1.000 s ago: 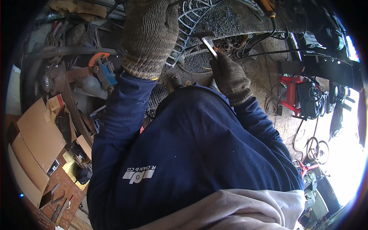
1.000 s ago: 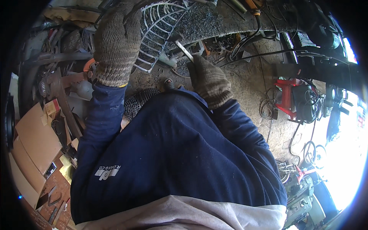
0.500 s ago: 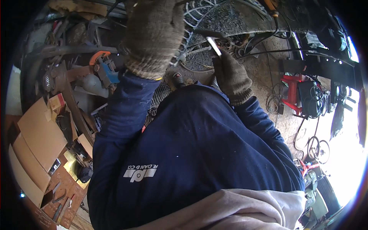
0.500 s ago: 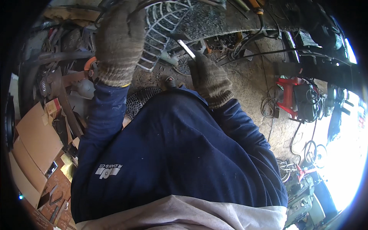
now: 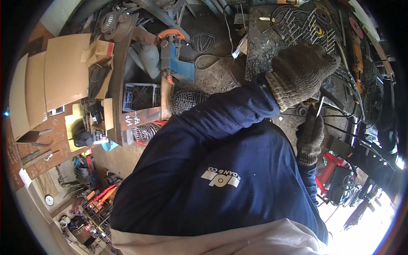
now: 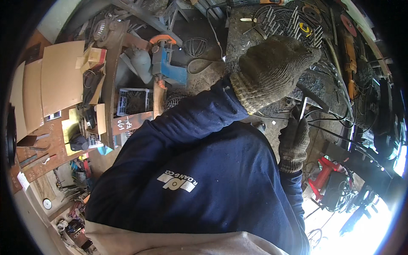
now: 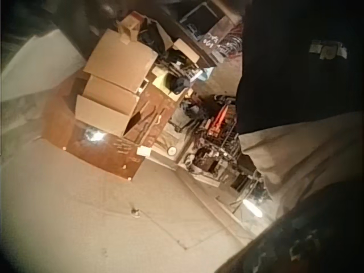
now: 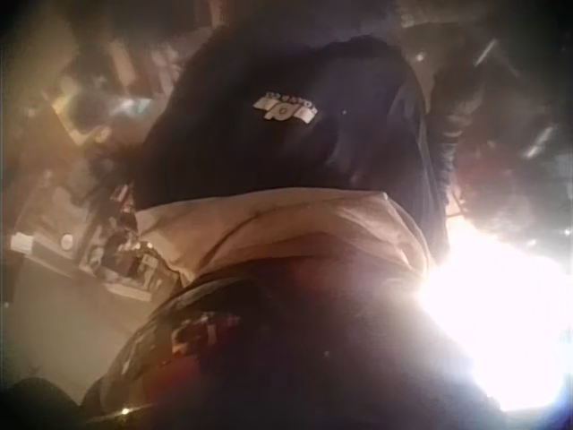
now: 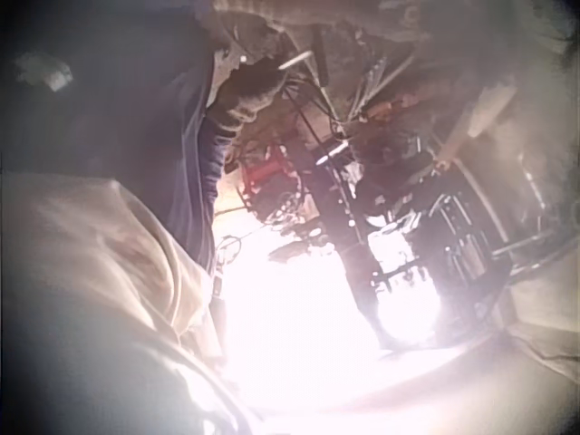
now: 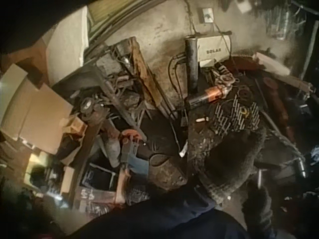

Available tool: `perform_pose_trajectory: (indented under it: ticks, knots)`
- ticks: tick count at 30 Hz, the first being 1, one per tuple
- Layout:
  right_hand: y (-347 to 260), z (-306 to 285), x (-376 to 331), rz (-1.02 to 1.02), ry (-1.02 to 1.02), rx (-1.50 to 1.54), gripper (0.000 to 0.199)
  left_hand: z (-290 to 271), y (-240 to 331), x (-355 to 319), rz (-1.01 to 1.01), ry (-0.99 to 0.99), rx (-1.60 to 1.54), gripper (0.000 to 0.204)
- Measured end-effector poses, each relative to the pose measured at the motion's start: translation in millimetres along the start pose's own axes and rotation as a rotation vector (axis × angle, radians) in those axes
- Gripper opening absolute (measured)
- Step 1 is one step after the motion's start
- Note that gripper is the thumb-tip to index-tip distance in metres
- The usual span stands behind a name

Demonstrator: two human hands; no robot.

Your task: The person welds points on a curved metal grid using a welding rod, then hammers parts of the grid into alignment with a hammer, and finally holds a metal frame provided by another person.

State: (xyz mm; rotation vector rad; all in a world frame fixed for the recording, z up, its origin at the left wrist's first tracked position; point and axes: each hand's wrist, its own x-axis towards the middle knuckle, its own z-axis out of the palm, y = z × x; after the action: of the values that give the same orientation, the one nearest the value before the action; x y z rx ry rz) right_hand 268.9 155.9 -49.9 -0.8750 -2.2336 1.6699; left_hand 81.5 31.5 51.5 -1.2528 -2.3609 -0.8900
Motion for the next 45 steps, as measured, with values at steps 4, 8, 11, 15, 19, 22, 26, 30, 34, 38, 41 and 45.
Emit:
perform_pose_trajectory:
  ticks: [4, 8, 11, 15, 19, 22, 26, 30, 34, 38, 41, 45]
  knots:
    - [25, -4, -1, -0.057, -0.041, 0.386, 0.050, 13, -15, -3, 0.068, 0.145, -0.084, 0.028]
    - [30, 4, 12, -0.058, -0.226, -0.325, 0.033, 12, -22, 5, 0.103, 0.170, -0.098, 0.034]
    - [7, -1, 9, 0.016, -0.193, -0.259, 0.035, 2, -16, 4, 0.051, 0.139, -0.047, 0.043]
    - [-4, -4, 1, -0.233, -0.081, -0.218, 0.036, -1, -14, 6, 0.091, 0.111, 0.031, 0.044]
    - [16, 1, 18, 0.004, -0.186, -0.463, 0.036, 3, -16, 5, 0.089, 0.127, -0.002, 0.046]
    - [7, 0, 8, -0.081, -0.066, -0.251, 0.034, 2, -12, 3, 0.060, 0.116, -0.048, 0.049]
    - [35, 5, 14, -0.123, -0.196, -0.488, 0.026, 15, -19, 3, 0.093, 0.172, -0.042, 0.035]
    - [68, -8, 7, -0.006, -0.094, 0.071, 0.024, 10, -13, 5, 0.044, 0.055, -0.107, 0.030]
    - [54, 1, 20, 0.119, -0.141, -0.037, 0.047, 6, -3, 8, -0.024, -0.020, -0.116, 0.037]
    - [25, 2, 16, 0.117, -0.194, -0.270, 0.042, 15, -8, 4, -0.012, 0.027, -0.102, 0.039]
    - [12, 4, 11, -0.031, -0.112, -0.054, 0.029, 17, -10, 4, 0.021, 0.052, -0.135, 0.039]
    - [46, 3, 24, 0.008, -0.195, -0.440, 0.028, 22, -8, 6, 0.059, 0.059, -0.121, 0.041]
